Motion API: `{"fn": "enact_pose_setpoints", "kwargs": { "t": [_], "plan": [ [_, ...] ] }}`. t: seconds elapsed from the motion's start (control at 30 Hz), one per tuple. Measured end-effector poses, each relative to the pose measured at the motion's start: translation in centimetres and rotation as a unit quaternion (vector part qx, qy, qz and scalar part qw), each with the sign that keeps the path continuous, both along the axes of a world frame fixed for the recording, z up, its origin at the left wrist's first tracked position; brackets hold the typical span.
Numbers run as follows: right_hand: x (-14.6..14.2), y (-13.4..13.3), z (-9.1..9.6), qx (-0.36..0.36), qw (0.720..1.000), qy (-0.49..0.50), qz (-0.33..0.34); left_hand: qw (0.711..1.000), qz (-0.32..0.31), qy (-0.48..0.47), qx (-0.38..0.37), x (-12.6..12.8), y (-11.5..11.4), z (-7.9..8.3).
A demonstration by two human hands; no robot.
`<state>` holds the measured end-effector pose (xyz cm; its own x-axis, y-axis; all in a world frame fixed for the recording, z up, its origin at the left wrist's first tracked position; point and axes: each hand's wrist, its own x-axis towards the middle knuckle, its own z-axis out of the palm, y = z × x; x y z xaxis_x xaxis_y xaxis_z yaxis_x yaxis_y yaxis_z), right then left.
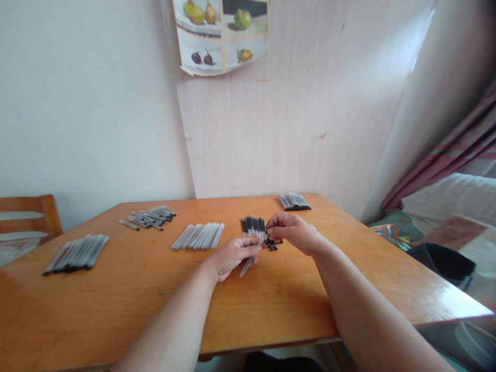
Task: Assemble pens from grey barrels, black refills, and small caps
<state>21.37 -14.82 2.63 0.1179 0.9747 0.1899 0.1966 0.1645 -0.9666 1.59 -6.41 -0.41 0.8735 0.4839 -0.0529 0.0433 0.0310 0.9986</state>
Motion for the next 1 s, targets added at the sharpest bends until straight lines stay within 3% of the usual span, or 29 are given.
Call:
{"fn": "enact_pose_setpoints", "kwargs": {
  "t": [1.0],
  "plan": [
    [0.15, -0.16, -0.06, -0.042, 0.999, -0.006, 0.029, 1.0, -0.004, -0.006, 0.005, 0.1, 0.04, -0.09]
  ]
}}
